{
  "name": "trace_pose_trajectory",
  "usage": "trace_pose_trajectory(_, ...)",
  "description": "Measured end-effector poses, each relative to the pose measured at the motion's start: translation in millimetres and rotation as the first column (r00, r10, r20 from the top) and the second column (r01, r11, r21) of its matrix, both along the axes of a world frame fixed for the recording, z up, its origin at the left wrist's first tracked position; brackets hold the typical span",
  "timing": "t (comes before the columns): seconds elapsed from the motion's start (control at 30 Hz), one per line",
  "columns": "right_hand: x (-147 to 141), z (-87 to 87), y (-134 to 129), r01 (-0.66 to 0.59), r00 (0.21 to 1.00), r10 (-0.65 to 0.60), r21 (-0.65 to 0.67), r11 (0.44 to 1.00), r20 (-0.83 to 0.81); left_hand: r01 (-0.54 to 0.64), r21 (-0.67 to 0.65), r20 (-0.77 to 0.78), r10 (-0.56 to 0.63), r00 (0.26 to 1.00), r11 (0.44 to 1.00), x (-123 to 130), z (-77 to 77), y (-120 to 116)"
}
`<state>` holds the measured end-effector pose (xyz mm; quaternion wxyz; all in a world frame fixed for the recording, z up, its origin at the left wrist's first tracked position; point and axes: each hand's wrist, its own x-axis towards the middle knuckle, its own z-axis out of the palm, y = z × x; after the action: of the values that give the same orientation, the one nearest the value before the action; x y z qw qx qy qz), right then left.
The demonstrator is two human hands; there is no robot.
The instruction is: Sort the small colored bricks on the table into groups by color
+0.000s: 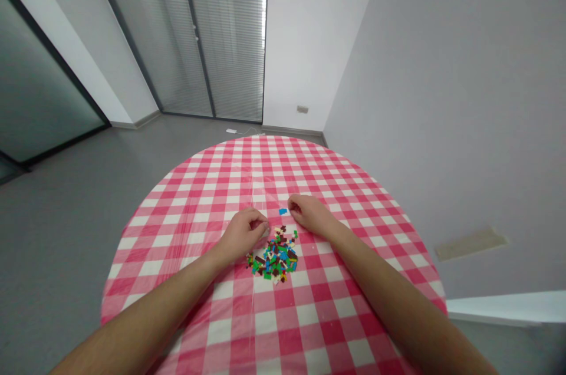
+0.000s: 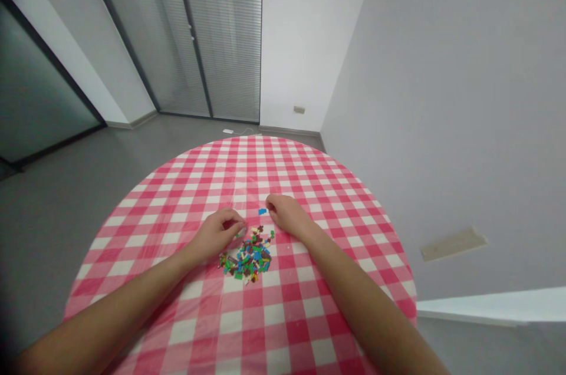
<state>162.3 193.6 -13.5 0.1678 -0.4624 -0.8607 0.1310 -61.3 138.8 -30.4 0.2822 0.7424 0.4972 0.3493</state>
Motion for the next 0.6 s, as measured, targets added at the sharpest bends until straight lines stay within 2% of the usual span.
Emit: trace_pose_trajectory(0.6, -2.8, 3.3, -1.6, 0.038, 0.999, -0.038, -0.020, 0.999, -0.017, 0.004, -0.006, 0.004, -0.004, 1.000, 1.000, -0.2, 0.7, 0.3)
